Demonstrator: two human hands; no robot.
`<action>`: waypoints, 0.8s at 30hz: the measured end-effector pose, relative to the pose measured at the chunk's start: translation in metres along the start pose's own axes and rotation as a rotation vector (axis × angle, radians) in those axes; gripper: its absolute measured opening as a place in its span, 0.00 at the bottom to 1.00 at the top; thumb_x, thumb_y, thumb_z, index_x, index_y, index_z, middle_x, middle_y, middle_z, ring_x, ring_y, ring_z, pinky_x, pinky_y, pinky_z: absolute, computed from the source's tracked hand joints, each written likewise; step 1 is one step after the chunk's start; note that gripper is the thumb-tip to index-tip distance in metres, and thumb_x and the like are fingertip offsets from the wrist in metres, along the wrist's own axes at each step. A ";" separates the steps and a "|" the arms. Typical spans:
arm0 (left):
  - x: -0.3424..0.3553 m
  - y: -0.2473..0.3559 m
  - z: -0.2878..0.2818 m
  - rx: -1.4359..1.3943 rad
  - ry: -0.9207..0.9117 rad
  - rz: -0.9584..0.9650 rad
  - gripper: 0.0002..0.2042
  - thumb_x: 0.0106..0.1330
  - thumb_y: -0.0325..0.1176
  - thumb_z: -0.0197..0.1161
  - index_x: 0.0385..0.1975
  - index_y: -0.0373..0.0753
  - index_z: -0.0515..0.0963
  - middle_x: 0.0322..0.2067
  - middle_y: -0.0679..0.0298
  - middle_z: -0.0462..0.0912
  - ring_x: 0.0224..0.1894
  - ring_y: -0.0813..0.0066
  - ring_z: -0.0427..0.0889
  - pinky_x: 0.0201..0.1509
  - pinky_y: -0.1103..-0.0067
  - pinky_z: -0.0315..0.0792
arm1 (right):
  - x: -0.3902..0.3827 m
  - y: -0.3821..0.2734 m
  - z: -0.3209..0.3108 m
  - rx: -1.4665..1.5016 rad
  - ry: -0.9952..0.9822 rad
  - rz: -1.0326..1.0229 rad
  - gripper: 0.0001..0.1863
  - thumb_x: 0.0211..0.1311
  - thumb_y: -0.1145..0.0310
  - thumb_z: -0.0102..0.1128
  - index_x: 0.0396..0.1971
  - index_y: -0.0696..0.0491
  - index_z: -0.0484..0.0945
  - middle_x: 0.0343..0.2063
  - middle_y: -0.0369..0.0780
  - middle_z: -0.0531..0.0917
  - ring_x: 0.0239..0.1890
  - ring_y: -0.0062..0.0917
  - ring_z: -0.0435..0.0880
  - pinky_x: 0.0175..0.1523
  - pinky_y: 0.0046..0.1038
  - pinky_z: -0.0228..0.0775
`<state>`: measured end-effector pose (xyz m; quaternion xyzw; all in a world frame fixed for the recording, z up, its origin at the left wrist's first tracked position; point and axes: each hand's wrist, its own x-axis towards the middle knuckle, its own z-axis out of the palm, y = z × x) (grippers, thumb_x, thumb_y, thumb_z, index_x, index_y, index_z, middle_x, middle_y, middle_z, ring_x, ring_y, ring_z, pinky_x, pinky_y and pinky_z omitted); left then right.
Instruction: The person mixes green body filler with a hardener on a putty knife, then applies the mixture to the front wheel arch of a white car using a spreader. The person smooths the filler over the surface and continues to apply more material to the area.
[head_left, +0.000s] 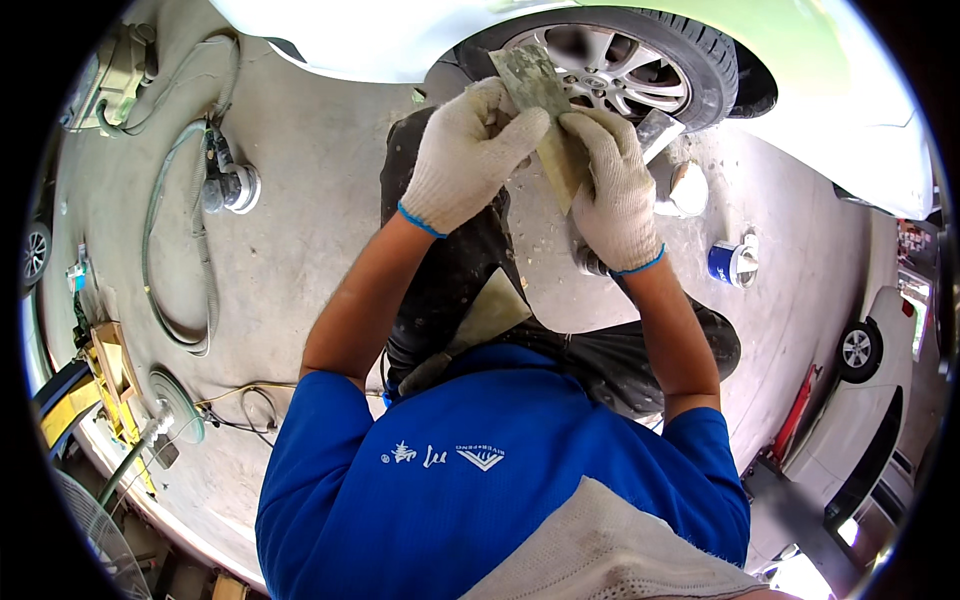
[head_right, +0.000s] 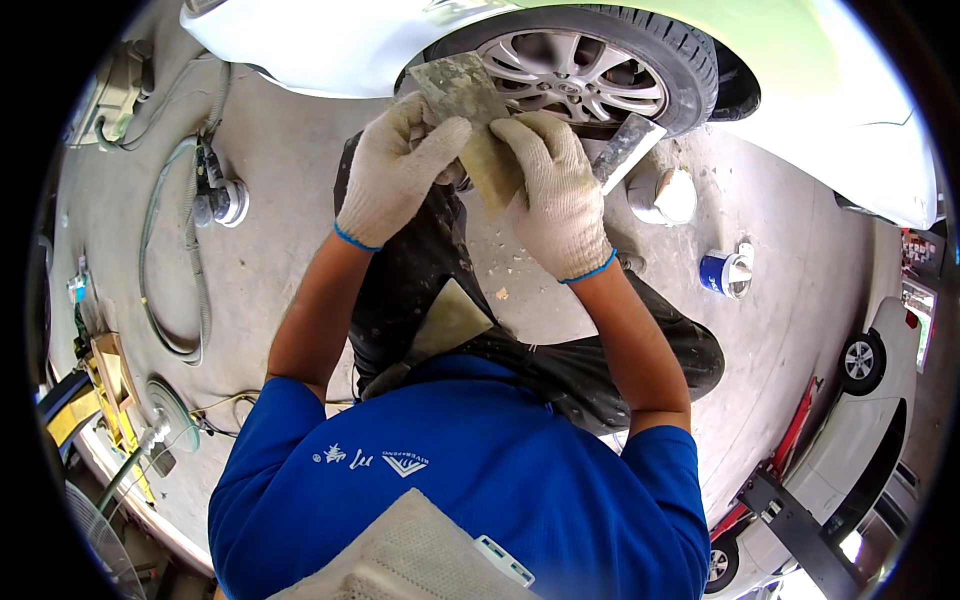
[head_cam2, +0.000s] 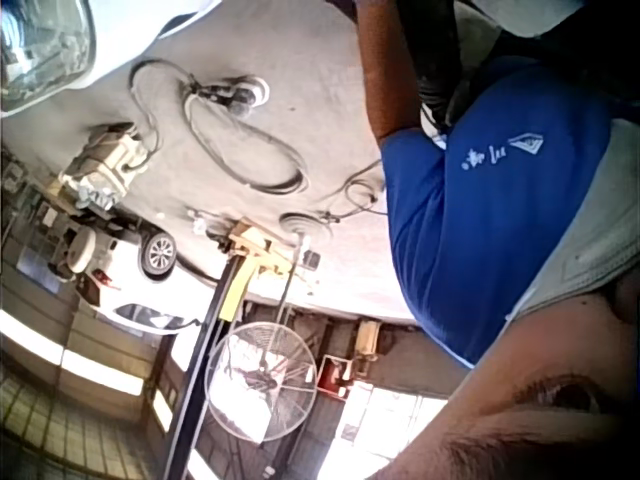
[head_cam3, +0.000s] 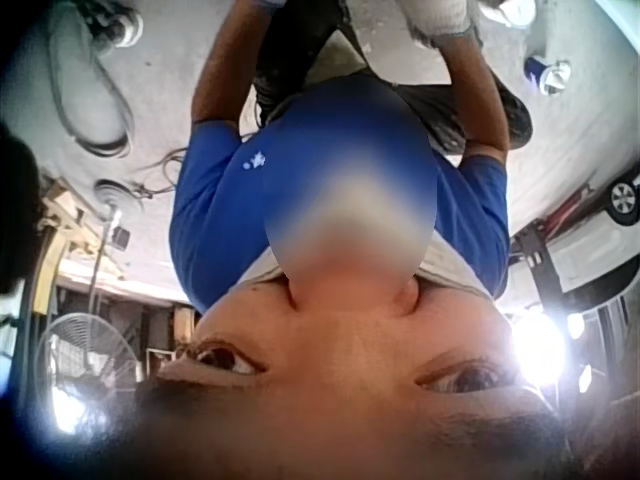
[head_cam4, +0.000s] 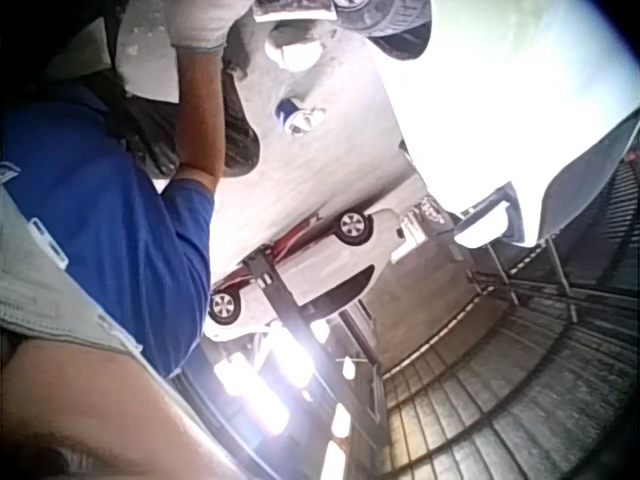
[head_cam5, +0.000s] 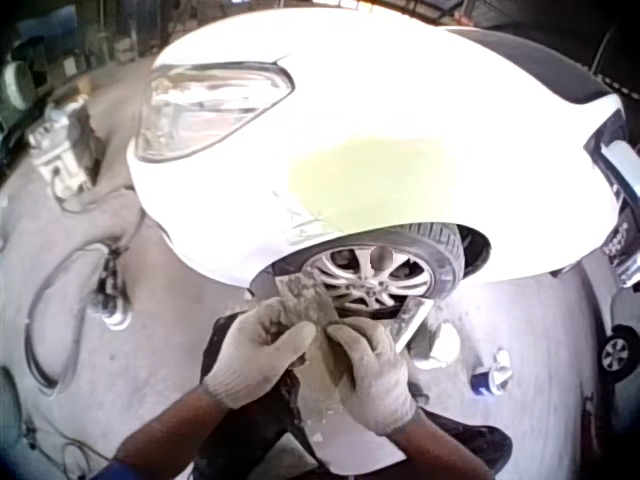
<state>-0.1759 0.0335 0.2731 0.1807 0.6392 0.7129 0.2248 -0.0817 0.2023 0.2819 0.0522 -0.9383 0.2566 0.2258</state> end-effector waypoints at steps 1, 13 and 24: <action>-0.001 -0.004 0.001 0.052 0.000 0.023 0.13 0.69 0.41 0.65 0.34 0.35 0.78 0.22 0.70 0.78 0.25 0.86 0.76 0.29 0.83 0.71 | -0.002 0.004 0.000 0.016 -0.008 0.013 0.31 0.45 0.85 0.59 0.54 0.53 0.76 0.50 0.46 0.78 0.50 0.46 0.79 0.53 0.39 0.76; 0.042 0.010 -0.012 0.845 0.259 0.839 0.16 0.62 0.42 0.70 0.47 0.43 0.82 0.45 0.59 0.86 0.47 0.63 0.84 0.52 0.72 0.76 | -0.084 0.043 -0.013 0.254 0.095 0.603 0.12 0.66 0.75 0.57 0.48 0.60 0.81 0.31 0.46 0.83 0.33 0.29 0.83 0.40 0.28 0.74; 0.177 0.108 0.033 1.758 0.097 1.198 0.33 0.62 0.53 0.67 0.64 0.42 0.72 0.64 0.57 0.73 0.65 0.58 0.71 0.65 0.65 0.66 | -0.148 0.039 0.002 0.501 0.168 0.891 0.11 0.66 0.74 0.59 0.46 0.60 0.82 0.29 0.39 0.83 0.31 0.21 0.81 0.38 0.25 0.73</action>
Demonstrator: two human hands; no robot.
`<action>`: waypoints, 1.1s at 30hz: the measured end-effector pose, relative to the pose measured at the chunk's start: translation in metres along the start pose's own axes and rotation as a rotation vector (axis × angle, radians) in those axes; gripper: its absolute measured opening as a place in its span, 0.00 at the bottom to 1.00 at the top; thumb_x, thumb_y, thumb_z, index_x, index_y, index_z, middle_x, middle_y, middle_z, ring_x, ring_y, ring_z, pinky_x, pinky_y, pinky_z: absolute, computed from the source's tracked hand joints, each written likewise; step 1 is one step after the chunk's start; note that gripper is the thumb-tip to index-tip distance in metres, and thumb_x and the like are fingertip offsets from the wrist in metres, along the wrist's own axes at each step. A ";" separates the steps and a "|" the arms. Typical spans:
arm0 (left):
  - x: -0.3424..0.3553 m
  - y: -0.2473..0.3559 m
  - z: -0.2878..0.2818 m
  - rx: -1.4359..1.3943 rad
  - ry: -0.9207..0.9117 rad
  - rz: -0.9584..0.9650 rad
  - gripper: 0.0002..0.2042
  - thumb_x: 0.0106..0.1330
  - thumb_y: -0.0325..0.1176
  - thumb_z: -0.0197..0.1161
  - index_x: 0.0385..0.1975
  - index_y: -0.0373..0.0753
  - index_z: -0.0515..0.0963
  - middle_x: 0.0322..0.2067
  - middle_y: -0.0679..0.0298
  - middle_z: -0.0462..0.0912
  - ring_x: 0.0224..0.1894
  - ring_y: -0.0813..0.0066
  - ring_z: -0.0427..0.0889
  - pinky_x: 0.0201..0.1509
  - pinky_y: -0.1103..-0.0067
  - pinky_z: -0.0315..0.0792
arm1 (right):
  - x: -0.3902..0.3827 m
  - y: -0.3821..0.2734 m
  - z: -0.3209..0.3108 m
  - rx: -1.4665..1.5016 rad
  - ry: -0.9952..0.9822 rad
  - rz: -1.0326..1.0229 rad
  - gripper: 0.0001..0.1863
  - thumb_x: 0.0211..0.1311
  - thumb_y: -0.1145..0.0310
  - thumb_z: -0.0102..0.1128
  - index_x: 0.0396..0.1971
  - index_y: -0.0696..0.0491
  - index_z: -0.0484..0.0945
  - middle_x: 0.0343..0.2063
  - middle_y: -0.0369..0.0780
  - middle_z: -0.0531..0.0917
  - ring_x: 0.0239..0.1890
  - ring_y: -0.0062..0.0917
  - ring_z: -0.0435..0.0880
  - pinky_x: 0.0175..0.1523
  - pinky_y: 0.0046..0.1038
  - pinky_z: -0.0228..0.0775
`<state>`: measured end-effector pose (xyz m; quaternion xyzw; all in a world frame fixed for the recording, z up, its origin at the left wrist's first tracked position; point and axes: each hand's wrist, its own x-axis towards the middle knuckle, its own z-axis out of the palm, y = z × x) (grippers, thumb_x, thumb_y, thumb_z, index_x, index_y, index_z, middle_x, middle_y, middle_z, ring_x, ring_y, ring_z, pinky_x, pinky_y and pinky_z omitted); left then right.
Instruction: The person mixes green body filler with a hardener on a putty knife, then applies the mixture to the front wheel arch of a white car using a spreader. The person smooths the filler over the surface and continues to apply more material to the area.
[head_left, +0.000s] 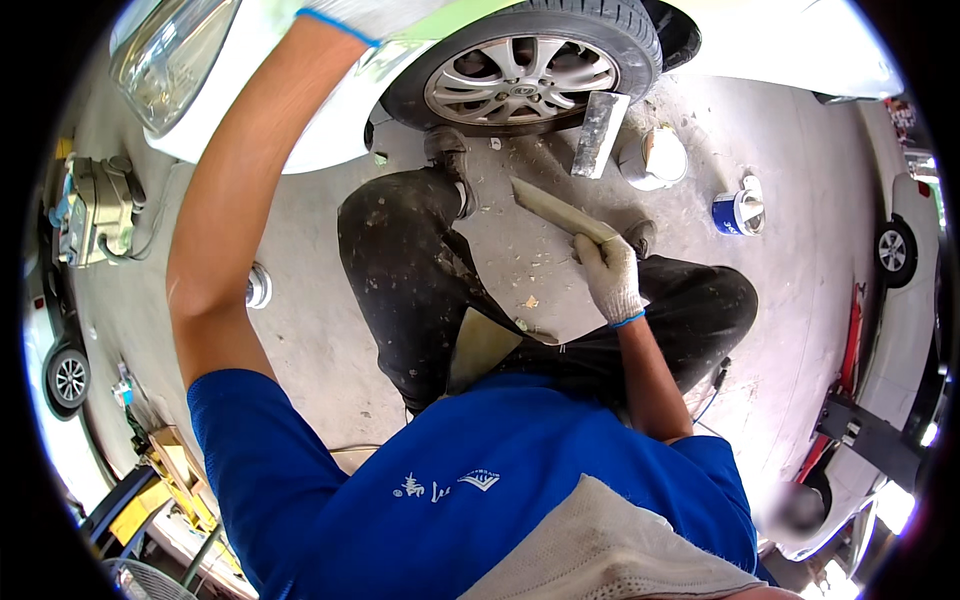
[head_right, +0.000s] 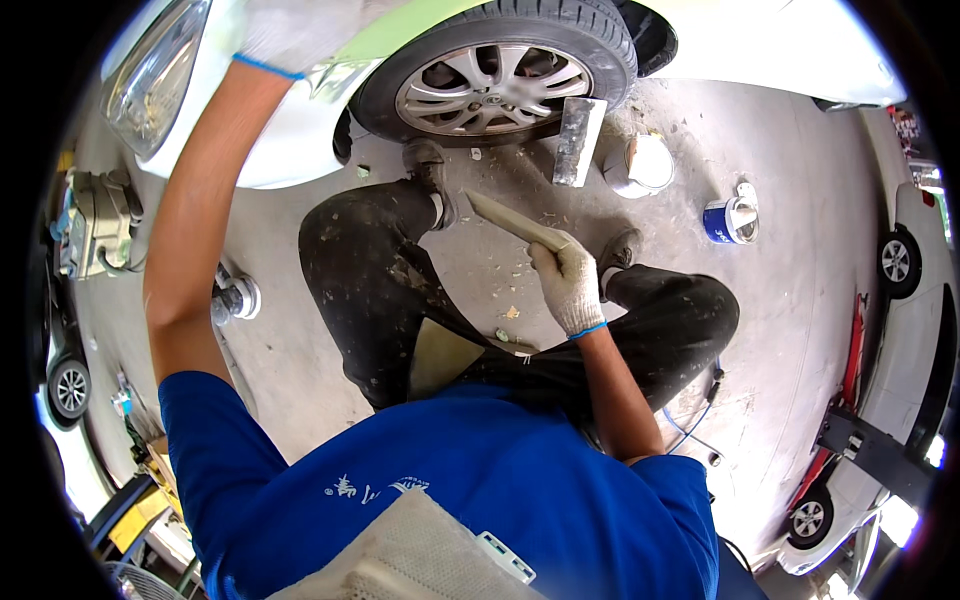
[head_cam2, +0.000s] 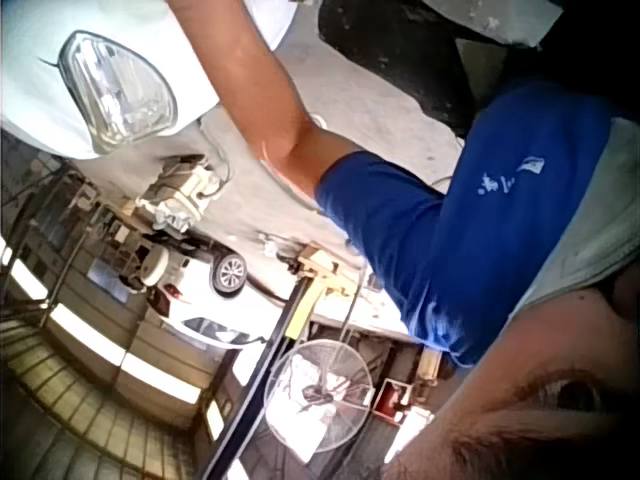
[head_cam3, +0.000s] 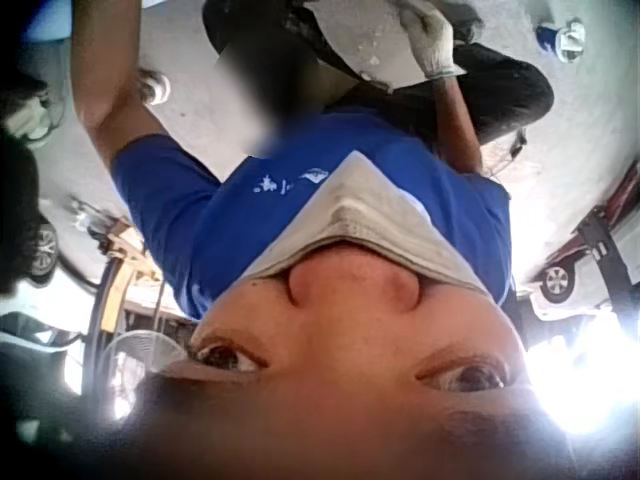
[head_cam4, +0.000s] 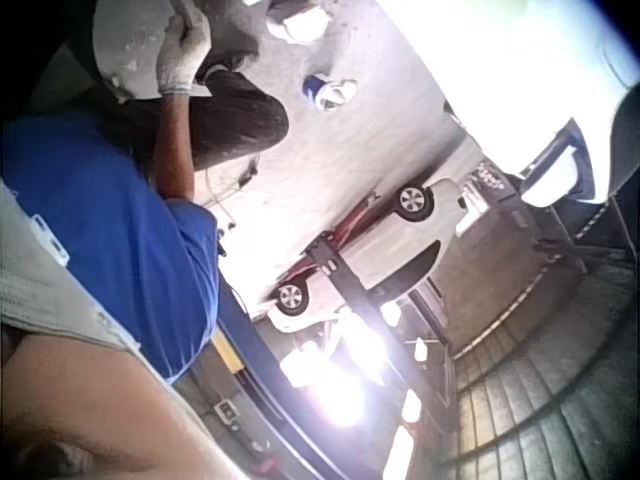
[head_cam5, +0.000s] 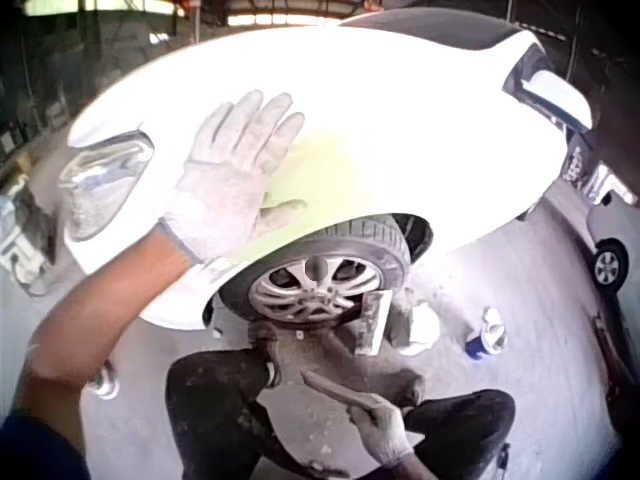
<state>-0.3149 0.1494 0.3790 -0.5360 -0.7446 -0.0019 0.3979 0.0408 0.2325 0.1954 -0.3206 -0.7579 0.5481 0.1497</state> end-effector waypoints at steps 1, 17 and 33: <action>0.006 0.003 0.003 0.020 -0.021 0.028 0.33 0.62 0.53 0.67 0.64 0.41 0.72 0.64 0.57 0.73 0.65 0.58 0.71 0.66 0.65 0.66 | 0.001 0.002 0.003 -0.013 -0.014 -0.037 0.11 0.66 0.74 0.59 0.46 0.60 0.81 0.29 0.41 0.83 0.31 0.24 0.81 0.38 0.27 0.73; -0.008 -0.017 -0.019 0.027 0.191 0.117 0.41 0.63 0.60 0.62 0.70 0.38 0.64 0.70 0.57 0.65 0.70 0.57 0.63 0.69 0.64 0.60 | 0.009 0.004 0.023 -0.114 -0.077 -0.134 0.07 0.65 0.71 0.59 0.39 0.57 0.81 0.28 0.51 0.79 0.31 0.47 0.80 0.36 0.40 0.71; 0.010 0.041 0.015 -0.047 0.170 -0.019 0.43 0.62 0.62 0.59 0.71 0.36 0.62 0.72 0.54 0.62 0.73 0.53 0.59 0.74 0.63 0.54 | -0.002 0.013 0.019 -0.124 -0.079 -0.122 0.08 0.65 0.71 0.58 0.39 0.58 0.80 0.30 0.52 0.80 0.34 0.49 0.80 0.38 0.41 0.71</action>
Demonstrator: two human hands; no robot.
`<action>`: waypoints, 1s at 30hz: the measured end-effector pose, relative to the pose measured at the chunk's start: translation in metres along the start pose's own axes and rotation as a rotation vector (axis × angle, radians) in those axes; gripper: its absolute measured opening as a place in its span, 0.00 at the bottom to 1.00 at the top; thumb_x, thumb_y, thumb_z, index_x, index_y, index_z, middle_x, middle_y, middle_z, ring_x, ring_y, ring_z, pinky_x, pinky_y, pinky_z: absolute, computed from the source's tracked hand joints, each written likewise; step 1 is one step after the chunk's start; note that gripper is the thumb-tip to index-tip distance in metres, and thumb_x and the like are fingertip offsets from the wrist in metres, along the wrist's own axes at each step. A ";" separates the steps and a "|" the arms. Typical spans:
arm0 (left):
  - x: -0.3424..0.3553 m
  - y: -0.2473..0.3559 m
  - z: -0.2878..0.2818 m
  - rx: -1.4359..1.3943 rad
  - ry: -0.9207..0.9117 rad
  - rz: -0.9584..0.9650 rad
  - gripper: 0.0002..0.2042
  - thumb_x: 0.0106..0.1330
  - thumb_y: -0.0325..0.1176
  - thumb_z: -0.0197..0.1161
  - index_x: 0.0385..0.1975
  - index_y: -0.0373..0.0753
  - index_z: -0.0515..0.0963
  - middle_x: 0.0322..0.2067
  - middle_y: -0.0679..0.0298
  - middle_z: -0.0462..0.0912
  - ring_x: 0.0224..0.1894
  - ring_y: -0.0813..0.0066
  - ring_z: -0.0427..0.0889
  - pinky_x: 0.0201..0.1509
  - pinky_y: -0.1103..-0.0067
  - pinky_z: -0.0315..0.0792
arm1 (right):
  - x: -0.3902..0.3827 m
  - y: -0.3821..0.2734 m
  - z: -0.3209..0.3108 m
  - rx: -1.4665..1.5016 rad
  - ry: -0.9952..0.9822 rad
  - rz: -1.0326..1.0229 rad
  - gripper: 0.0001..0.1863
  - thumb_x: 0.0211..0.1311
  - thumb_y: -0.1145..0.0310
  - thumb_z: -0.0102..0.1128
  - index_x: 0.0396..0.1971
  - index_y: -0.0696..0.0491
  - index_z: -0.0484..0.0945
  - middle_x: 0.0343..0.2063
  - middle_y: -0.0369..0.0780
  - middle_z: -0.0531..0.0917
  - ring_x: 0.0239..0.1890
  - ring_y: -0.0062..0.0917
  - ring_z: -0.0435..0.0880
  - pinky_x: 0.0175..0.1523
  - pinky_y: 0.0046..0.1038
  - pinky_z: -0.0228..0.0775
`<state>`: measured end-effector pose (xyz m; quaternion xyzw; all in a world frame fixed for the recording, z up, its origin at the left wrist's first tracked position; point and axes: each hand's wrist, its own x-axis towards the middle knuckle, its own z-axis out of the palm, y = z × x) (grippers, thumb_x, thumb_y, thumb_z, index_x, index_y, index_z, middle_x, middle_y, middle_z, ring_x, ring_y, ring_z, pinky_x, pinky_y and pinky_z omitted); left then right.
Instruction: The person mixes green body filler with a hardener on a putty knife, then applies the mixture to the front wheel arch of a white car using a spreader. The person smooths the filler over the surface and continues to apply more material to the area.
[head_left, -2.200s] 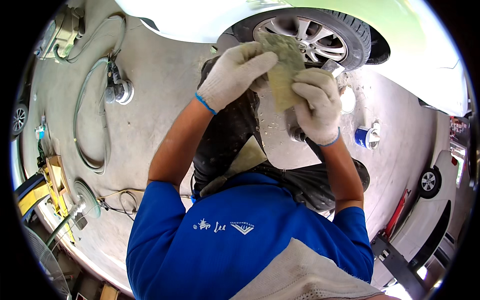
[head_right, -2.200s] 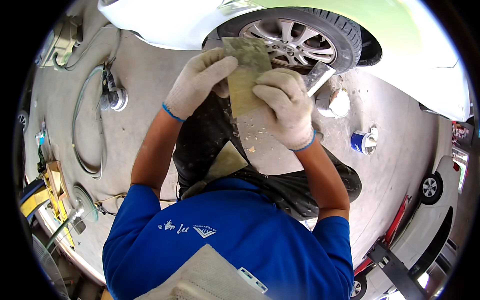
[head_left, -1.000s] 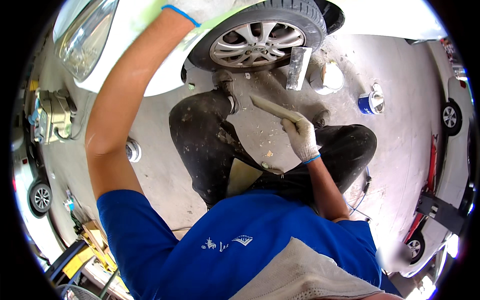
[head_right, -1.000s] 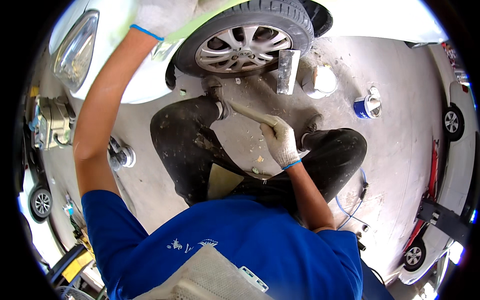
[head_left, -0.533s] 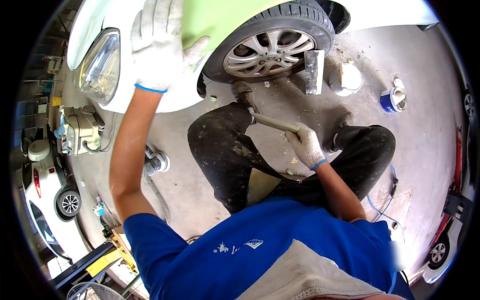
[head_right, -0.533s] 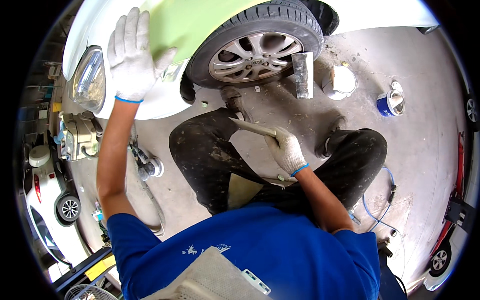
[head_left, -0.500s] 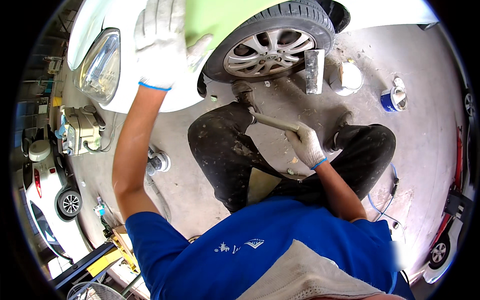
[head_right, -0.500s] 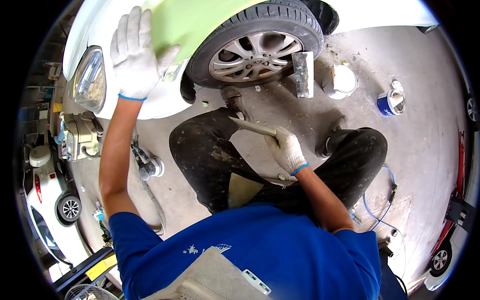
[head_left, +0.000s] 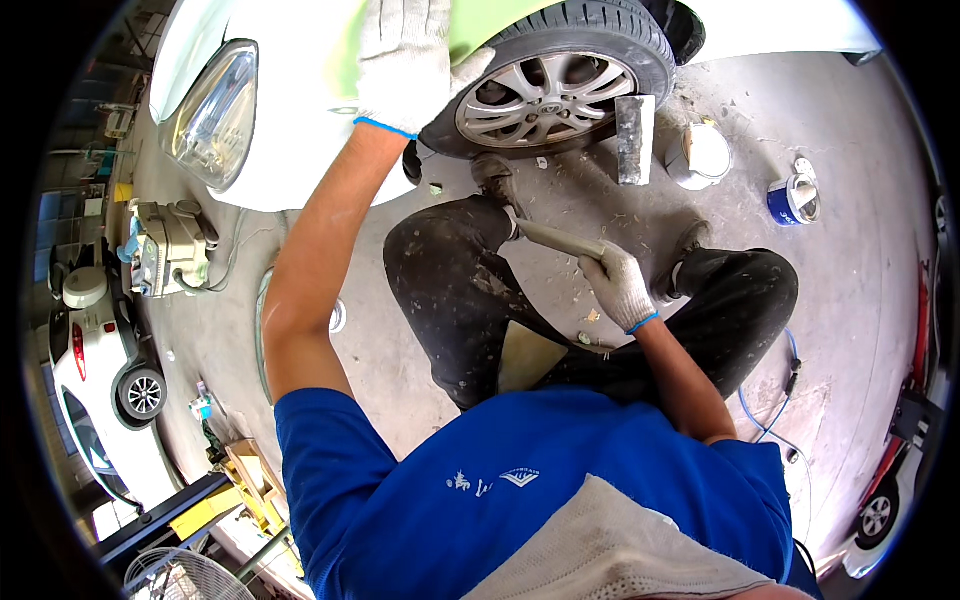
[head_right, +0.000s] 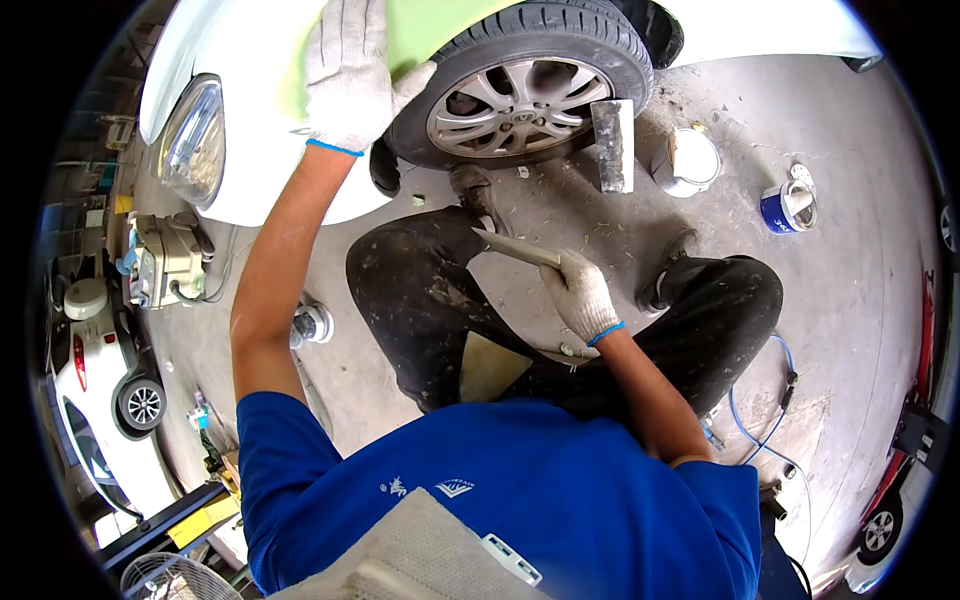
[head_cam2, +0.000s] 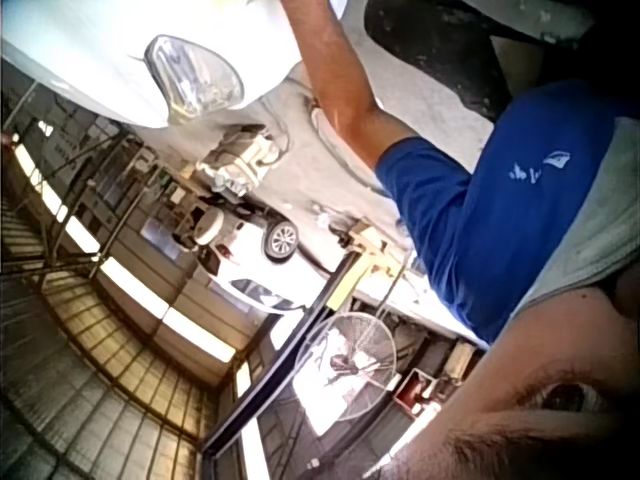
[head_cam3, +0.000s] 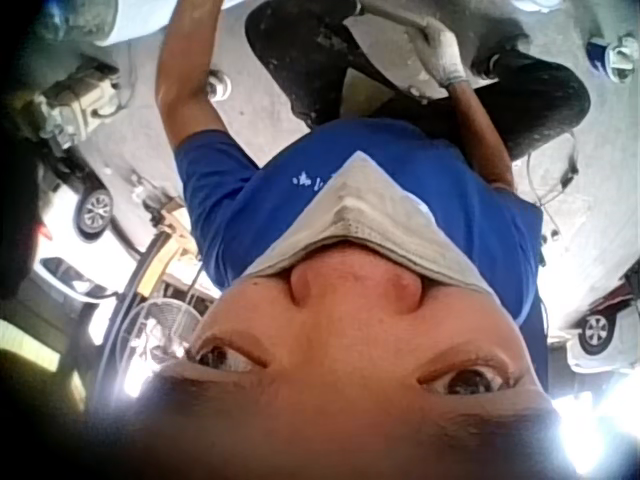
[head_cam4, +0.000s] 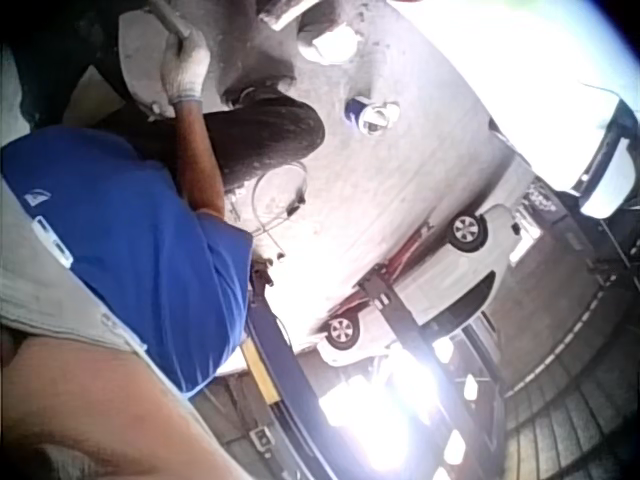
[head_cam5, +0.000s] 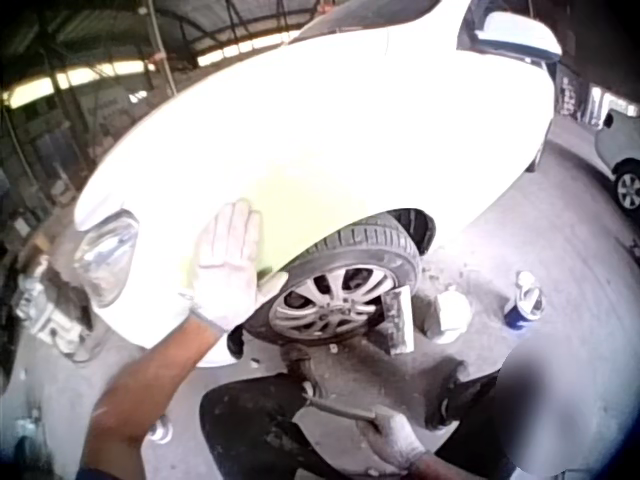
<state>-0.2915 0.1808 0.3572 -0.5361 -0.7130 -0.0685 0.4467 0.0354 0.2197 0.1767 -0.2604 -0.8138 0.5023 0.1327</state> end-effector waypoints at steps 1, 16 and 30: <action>-0.001 0.000 0.000 -0.005 0.001 -0.002 0.43 0.62 0.62 0.59 0.71 0.36 0.62 0.72 0.54 0.62 0.73 0.53 0.59 0.74 0.63 0.54 | 0.000 0.000 0.000 0.009 0.004 -0.003 0.08 0.65 0.71 0.58 0.38 0.58 0.80 0.30 0.52 0.80 0.34 0.49 0.80 0.38 0.41 0.71; 0.003 0.010 -0.003 -0.039 0.013 -0.043 0.44 0.63 0.63 0.58 0.71 0.37 0.61 0.72 0.54 0.61 0.74 0.53 0.58 0.75 0.63 0.53 | -0.007 0.006 0.002 -0.012 0.003 -0.010 0.09 0.65 0.68 0.59 0.39 0.58 0.80 0.30 0.53 0.80 0.35 0.50 0.81 0.39 0.42 0.71; -0.010 0.009 -0.009 -0.064 0.026 -0.062 0.44 0.63 0.63 0.57 0.72 0.37 0.61 0.72 0.54 0.61 0.74 0.52 0.57 0.75 0.63 0.52 | -0.012 0.013 0.004 0.043 0.035 -0.012 0.09 0.65 0.68 0.59 0.40 0.58 0.81 0.31 0.53 0.80 0.34 0.49 0.80 0.38 0.42 0.71</action>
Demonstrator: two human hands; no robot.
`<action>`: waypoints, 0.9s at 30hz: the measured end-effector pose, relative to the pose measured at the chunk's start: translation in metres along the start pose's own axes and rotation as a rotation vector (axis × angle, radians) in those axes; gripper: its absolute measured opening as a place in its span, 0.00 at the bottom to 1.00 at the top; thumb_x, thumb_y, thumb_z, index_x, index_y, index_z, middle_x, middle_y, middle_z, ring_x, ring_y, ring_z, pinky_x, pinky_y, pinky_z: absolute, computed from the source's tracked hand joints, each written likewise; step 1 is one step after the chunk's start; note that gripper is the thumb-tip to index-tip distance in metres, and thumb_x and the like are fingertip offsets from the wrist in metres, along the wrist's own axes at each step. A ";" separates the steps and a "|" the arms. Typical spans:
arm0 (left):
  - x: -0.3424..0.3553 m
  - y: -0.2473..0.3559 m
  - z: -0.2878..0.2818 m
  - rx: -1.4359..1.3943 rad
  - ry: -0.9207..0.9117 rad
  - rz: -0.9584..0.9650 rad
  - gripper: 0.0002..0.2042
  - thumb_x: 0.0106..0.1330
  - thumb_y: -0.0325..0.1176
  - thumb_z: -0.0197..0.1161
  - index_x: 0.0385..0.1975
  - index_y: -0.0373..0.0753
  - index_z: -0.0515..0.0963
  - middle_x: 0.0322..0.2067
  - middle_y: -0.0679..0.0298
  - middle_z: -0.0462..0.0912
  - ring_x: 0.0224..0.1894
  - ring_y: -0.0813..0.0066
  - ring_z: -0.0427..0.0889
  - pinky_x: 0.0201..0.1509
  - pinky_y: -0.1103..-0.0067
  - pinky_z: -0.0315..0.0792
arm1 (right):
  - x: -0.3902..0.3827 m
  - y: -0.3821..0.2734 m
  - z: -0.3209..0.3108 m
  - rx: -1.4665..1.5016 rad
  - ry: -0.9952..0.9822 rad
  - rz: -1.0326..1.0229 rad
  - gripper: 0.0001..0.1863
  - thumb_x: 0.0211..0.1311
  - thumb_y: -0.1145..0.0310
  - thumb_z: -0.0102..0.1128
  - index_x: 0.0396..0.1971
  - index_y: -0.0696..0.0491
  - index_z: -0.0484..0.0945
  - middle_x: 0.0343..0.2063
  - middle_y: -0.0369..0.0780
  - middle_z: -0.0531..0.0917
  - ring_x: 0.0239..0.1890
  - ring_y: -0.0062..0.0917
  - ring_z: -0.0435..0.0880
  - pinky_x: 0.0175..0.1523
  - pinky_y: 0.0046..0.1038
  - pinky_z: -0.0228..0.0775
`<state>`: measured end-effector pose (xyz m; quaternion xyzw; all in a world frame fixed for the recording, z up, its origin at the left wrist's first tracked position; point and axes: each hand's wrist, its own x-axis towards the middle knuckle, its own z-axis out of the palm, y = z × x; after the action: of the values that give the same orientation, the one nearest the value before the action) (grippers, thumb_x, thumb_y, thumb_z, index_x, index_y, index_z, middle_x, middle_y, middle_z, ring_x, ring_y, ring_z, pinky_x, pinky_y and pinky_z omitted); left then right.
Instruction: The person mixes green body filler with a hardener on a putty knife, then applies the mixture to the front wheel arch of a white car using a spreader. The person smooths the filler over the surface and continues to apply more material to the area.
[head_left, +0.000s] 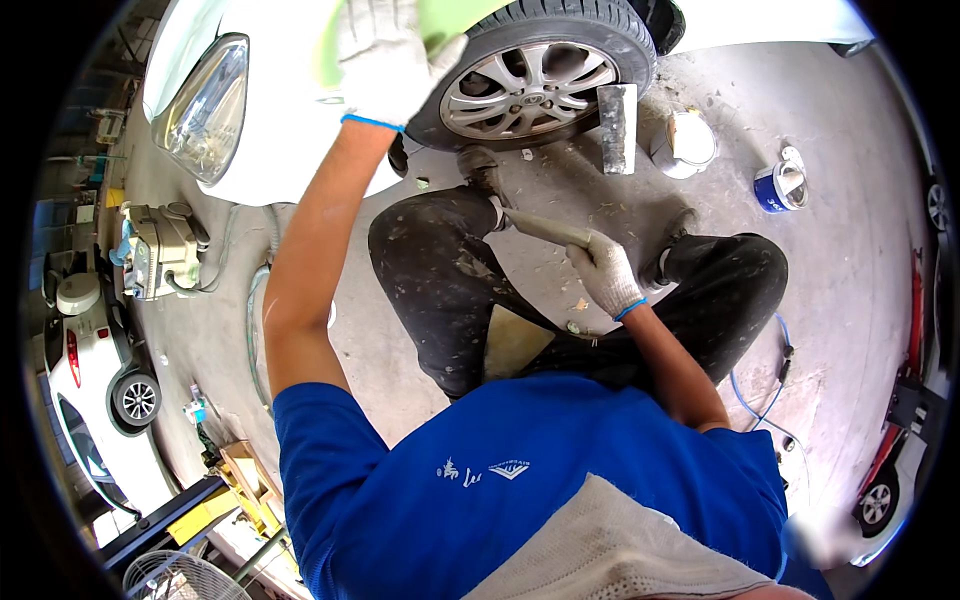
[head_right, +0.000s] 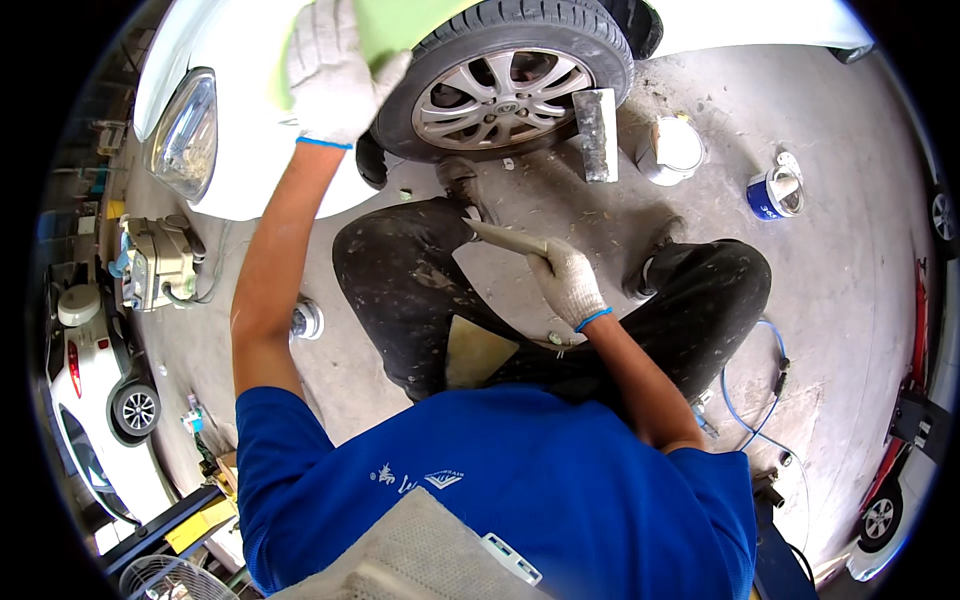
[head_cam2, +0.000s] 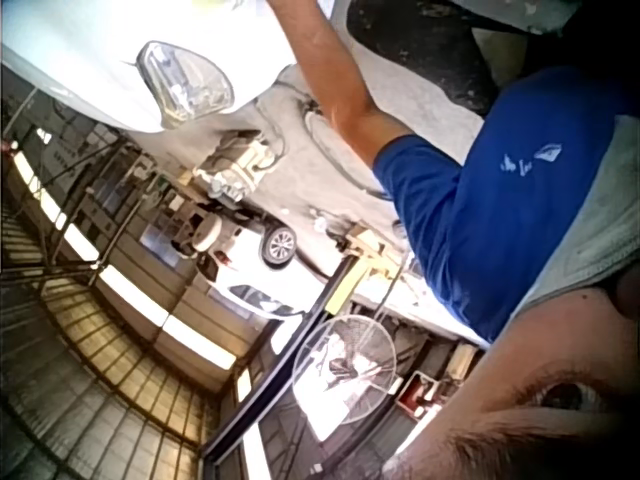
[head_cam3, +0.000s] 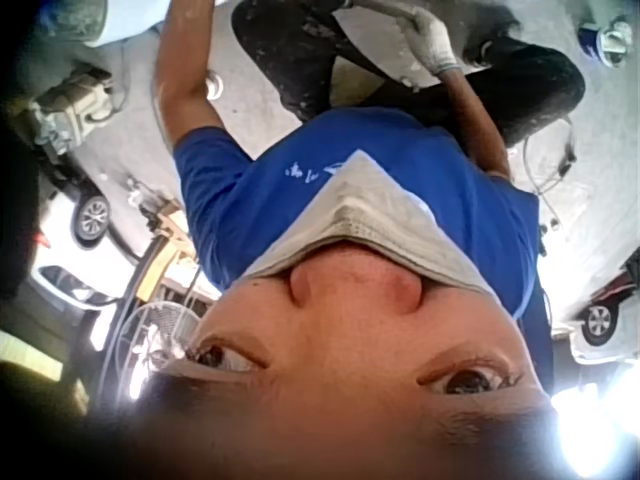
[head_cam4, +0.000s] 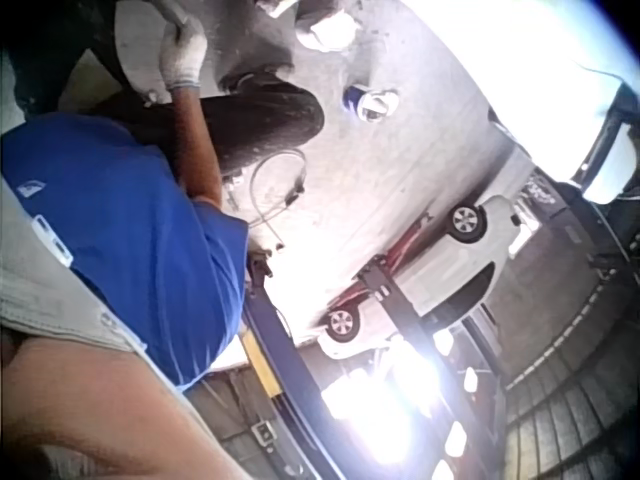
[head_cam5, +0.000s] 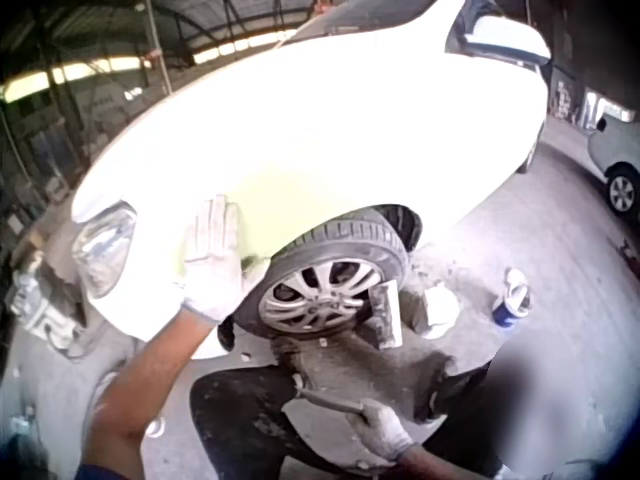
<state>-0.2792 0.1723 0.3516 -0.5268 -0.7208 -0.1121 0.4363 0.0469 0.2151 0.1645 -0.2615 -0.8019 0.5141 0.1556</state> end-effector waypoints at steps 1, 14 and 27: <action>0.000 -0.002 -0.001 -0.005 0.003 -0.004 0.44 0.63 0.63 0.57 0.72 0.37 0.61 0.72 0.54 0.61 0.74 0.52 0.57 0.75 0.63 0.52 | 0.000 0.002 0.000 -0.011 -0.005 0.010 0.09 0.65 0.68 0.59 0.40 0.58 0.80 0.31 0.53 0.80 0.34 0.49 0.80 0.38 0.42 0.71; -0.016 0.006 -0.002 -0.005 -0.039 -0.040 0.44 0.63 0.64 0.56 0.72 0.37 0.60 0.73 0.53 0.60 0.74 0.52 0.56 0.76 0.63 0.51 | 0.000 0.008 0.005 -0.023 -0.030 0.049 0.10 0.65 0.67 0.60 0.33 0.60 0.78 0.26 0.54 0.77 0.30 0.50 0.79 0.35 0.42 0.70; -0.054 0.143 -0.042 -0.952 -0.885 -0.088 0.21 0.67 0.49 0.62 0.50 0.38 0.78 0.44 0.49 0.85 0.43 0.51 0.85 0.48 0.62 0.79 | 0.028 -0.033 -0.067 0.484 0.141 0.169 0.13 0.66 0.78 0.58 0.49 0.59 0.83 0.36 0.32 0.83 0.34 0.14 0.76 0.38 0.19 0.69</action>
<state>-0.1312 0.1706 0.2940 -0.6287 -0.7249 -0.2093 -0.1881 0.0501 0.2705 0.2224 -0.3179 -0.6180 0.6828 0.2254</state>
